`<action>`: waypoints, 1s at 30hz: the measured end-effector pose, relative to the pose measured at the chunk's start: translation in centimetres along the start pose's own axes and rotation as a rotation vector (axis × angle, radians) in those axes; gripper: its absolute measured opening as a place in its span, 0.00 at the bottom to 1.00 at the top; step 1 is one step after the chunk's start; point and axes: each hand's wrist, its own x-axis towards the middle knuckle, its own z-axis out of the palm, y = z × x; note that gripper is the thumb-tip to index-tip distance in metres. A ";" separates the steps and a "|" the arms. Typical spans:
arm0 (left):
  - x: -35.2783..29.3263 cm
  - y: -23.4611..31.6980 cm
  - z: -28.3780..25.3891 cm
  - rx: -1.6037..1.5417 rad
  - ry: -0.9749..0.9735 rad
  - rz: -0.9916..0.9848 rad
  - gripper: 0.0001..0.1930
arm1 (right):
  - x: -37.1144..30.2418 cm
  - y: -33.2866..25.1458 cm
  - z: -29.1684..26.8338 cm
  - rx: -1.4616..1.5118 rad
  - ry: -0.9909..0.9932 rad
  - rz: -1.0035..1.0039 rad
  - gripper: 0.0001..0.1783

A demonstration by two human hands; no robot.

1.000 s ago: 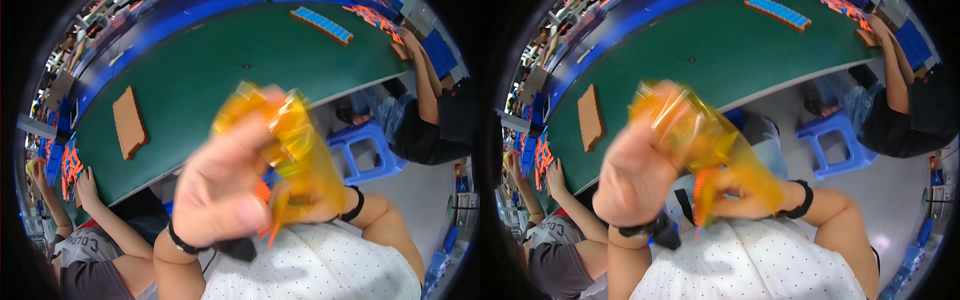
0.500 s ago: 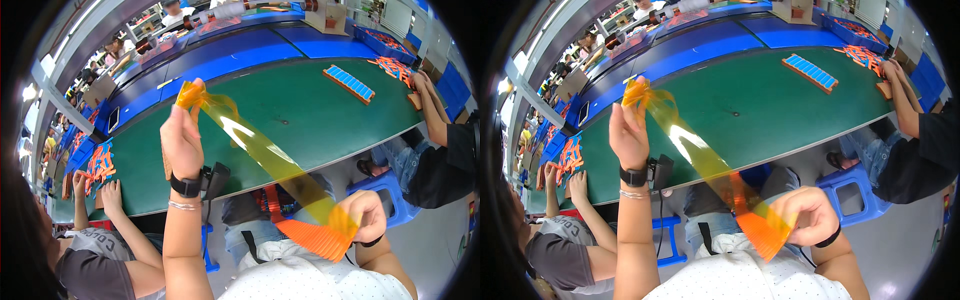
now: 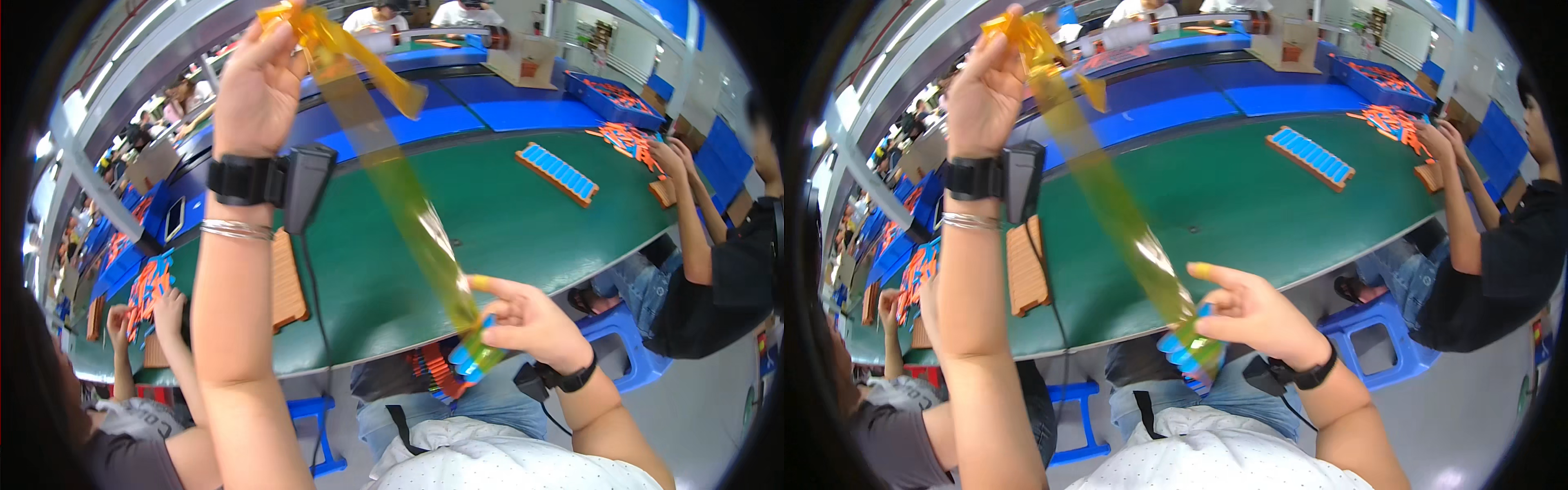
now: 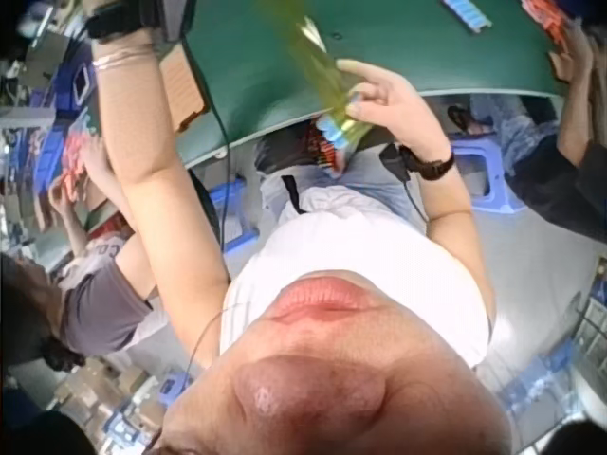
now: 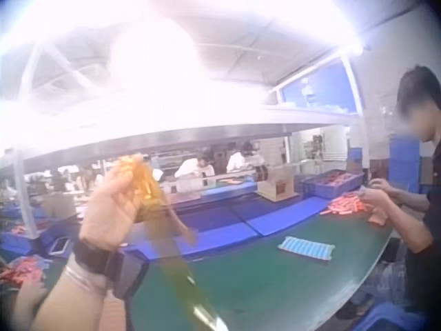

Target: Assembling small blue and green strips onto a brown base and applying adhesive tape in a factory setting.

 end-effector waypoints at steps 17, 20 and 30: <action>3.5 -5.9 -1.0 -0.132 -0.061 -0.065 0.24 | 6.1 -11.7 -25.0 -1.503 0.498 0.280 0.70; 2.0 -6.0 0.1 -0.108 0.081 -0.031 0.24 | 5.6 -9.4 -25.9 -1.204 0.468 0.061 0.67; -1.1 -4.1 -2.4 -0.180 -0.123 0.005 0.25 | 3.7 -5.4 -12.4 -1.305 0.472 -0.176 0.60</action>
